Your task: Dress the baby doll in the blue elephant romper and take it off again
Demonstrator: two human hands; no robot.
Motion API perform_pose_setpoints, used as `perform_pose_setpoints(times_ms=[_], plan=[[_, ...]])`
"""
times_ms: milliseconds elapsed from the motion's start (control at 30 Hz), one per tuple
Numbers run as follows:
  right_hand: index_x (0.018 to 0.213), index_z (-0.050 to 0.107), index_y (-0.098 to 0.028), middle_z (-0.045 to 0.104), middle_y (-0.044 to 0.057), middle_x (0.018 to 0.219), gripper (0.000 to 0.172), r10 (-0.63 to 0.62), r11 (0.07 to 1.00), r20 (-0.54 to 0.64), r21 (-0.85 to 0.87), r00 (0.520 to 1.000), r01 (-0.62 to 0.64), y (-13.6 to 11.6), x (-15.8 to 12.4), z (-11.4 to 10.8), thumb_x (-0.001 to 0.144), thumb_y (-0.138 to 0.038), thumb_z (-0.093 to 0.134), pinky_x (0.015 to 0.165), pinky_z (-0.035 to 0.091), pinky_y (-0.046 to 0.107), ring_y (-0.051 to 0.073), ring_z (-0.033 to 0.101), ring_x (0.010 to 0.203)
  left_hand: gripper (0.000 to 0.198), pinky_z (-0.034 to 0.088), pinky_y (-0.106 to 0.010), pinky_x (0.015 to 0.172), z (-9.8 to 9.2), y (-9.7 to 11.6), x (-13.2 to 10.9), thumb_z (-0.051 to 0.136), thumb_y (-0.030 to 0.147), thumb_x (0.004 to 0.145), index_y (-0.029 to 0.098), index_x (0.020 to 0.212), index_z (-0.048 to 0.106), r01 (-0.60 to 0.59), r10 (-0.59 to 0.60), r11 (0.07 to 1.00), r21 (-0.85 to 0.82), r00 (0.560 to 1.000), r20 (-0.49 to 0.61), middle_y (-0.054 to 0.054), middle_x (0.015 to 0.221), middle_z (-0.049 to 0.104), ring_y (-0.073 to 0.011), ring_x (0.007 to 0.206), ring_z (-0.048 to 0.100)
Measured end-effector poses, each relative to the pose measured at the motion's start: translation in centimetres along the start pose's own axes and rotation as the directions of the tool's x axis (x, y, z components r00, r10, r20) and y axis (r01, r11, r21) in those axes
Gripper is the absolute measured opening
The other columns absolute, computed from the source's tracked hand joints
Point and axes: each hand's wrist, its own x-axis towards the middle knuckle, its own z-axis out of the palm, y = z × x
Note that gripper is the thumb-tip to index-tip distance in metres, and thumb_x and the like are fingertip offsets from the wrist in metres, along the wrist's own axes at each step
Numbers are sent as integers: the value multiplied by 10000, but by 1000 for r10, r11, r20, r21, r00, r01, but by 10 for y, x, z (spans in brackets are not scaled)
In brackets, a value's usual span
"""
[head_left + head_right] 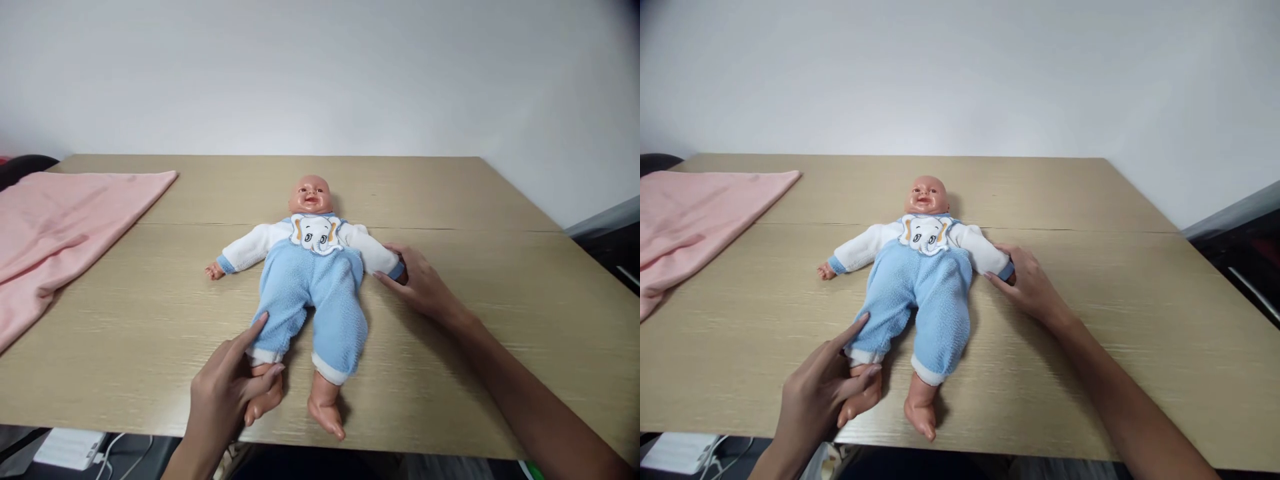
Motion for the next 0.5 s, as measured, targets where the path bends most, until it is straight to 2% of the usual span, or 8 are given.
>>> perform_pose_setpoints(times_ms=[100, 200, 267, 367, 500], plan=[[1412, 591, -243, 737, 159, 1311, 526, 24, 999, -18, -21, 1000, -25, 4, 1, -3, 991, -528, 724, 1023, 570, 538, 380, 717, 1169, 587, 565, -242, 627, 0, 2, 8, 653, 626, 1045, 256, 1500, 624, -34, 34, 998, 48, 999, -15, 27, 807, 721, -141, 618, 678], [1344, 640, -227, 761, 156, 1256, 488, 44, 998, -84, -48, 996, -48, 11, 3, -7, 975, -530, 738, 1013, 570, 530, 378, 725, 1126, 619, 542, -277, 662, 1, 2, 16, 640, 653, 1039, 220, 1481, 633, -102, 104, 987, 123, 994, -14, 20, 777, 691, -166, 645, 673], [1297, 667, -224, 771, 156, 1230, 477, 59, 996, -142, -64, 988, -69, 15, 3, -10, 952, -542, 757, 1011, 566, 538, 381, 726, 1104, 664, 538, -315, 711, 3, 2, 20, 620, 678, 1036, 196, 1492, 618, -160, 163, 973, 169, 987, -2, -11, 825, 721, -199, 705, 691], [1262, 683, -228, 774, 154, 1215, 498, 93, 994, -189, -44, 977, -103, 22, 3, -14, 912, -565, 791, 990, 569, 546, 383, 731, 1078, 726, 530, -371, 770, 5, 2, 28, 509, 722, 1062, 165, 1522, 573, -215, 212, 961, 175, 977, 35, -85, 1002, 760, -251, 834, 708], [1297, 673, -239, 771, 136, 1231, 526, 70, 998, -59, 13, 996, -69, 28, 3, -18, 892, -546, 810, 931, 584, 515, 374, 740, 1081, 801, 529, -457, 841, 4, 12, 51, 322, 799, 1061, 162, 1466, 588, -220, 221, 968, 121, 975, 3, -143, 1147, 677, -303, 940, 662]])
